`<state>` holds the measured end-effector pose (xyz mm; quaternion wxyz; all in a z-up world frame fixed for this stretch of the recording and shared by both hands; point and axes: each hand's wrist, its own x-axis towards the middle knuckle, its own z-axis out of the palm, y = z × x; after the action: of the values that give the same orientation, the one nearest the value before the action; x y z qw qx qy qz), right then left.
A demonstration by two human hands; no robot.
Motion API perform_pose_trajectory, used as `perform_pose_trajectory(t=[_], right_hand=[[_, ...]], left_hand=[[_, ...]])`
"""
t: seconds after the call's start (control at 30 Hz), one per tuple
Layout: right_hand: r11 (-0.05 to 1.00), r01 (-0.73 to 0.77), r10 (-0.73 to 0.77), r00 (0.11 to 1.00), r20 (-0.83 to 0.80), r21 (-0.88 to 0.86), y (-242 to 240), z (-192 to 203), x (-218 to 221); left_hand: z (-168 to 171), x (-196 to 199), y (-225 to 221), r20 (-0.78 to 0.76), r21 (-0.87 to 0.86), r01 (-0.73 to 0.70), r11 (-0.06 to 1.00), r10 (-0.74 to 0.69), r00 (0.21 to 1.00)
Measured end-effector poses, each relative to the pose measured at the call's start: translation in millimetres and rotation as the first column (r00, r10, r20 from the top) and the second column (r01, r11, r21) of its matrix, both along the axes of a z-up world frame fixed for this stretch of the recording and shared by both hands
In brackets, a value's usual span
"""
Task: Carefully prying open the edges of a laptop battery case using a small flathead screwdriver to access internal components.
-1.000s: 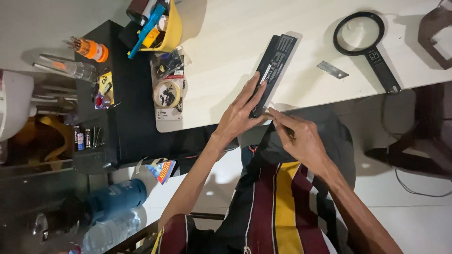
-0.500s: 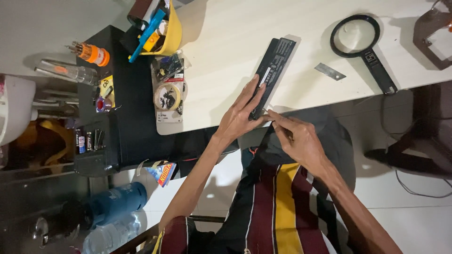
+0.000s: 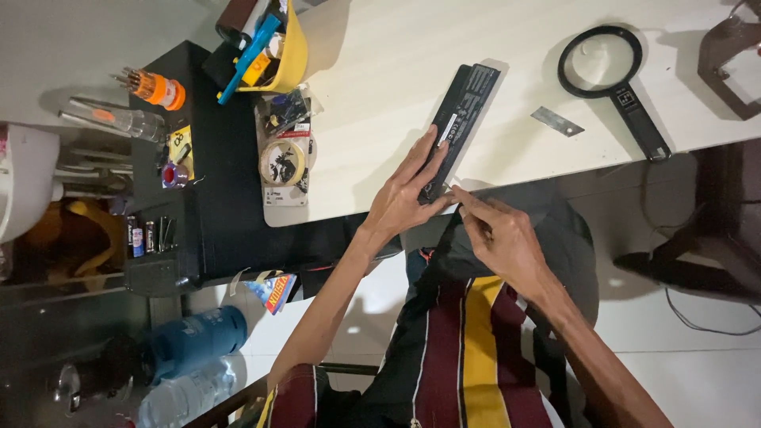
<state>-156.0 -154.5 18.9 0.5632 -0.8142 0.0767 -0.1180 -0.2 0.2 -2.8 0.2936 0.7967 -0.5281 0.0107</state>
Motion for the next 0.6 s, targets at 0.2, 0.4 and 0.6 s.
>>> perform_pose_trajectory(t=[0.2, 0.4, 0.6], right_hand=[[1.0, 0.0, 0.0, 1.0, 0.012, -0.031, 0.0, 3.2, 0.8], [0.998, -0.002, 0.004, 1.0, 0.03, -0.06, -1.2, 13.4, 2.1], [0.999, -0.018, 0.019, 1.0, 0.014, -0.029, -1.9, 8.2, -0.2]], left_hand=[[3.6, 0.1, -0.7, -0.017, -0.015, 0.012, 1.0, -0.012, 1.0], [2.4, 1.3, 0.5, -0.035, -0.032, 0.016, 0.999, -0.017, 0.999], [1.2, 1.1, 0.5, -0.049, -0.043, 0.013, 0.999, -0.015, 0.999]])
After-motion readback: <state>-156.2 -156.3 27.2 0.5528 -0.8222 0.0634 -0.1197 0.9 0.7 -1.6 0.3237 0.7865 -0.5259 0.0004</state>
